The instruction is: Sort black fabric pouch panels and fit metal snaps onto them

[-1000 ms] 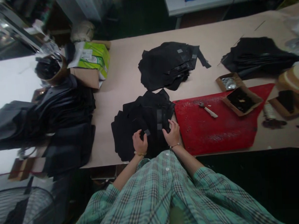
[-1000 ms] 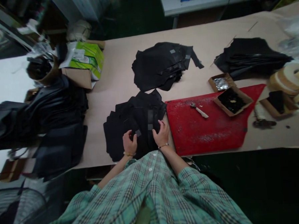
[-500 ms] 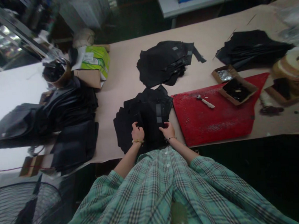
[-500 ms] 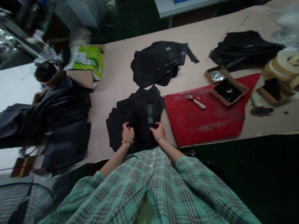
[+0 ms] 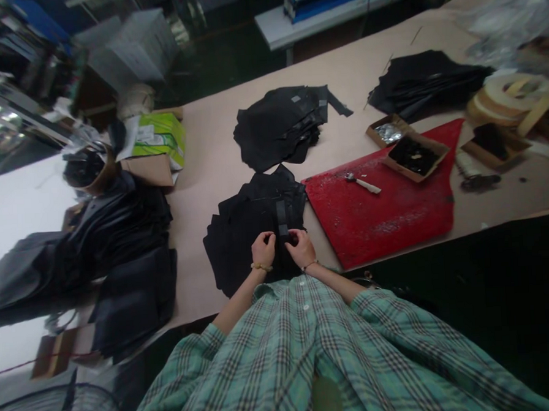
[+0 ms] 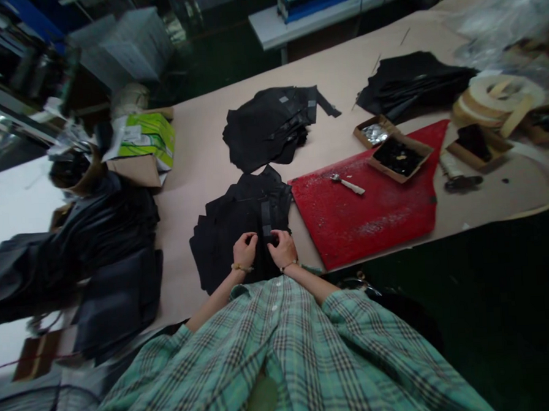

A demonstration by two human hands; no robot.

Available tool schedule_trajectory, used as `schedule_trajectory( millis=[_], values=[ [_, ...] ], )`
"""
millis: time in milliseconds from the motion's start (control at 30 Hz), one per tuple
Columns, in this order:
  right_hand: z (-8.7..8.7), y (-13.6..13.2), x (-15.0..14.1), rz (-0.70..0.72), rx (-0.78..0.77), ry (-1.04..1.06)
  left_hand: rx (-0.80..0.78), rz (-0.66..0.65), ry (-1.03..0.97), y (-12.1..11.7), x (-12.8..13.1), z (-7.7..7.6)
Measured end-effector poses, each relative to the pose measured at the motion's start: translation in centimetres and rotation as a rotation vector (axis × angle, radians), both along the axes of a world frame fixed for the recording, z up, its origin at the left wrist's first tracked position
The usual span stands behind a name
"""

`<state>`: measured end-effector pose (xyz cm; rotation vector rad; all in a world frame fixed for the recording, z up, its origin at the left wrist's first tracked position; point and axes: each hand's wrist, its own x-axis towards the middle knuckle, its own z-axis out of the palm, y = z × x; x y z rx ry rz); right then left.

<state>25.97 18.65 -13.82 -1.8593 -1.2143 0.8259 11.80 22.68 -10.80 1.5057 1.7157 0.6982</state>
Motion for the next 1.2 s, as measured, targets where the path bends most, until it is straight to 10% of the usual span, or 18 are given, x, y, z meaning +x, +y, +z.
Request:
schedule_trajectory(
  millis=[300,500,667,767,900,1200],
  values=[
    [-0.7,2.1,-0.4,-0.110,-0.211,-0.039,0.037,-0.160,0.050,-1.1,-0.8,-1.2],
    [0.4,1.4,0.0,-0.073,-0.118,-0.122,0.223,0.125,0.333,1.6,-9.1,3.8],
    [2.2,1.0,-0.7,0.022,-0.148,-0.098,0.303,-0.025,0.507,2.0,-9.5,7.1],
    [3.5,0.9,-1.3,0.166,-0.076,-0.117,0.131,-0.181,0.273,1.0,-5.3,6.1],
    [4.2,1.0,-1.8,0.336,-0.005,-0.143,-0.104,-0.059,-0.011,0.1,-1.4,3.1],
    [2.9,0.9,-1.7,0.384,-0.012,-0.053,-0.186,0.100,-0.213,0.1,-1.4,-0.6]
  ],
)
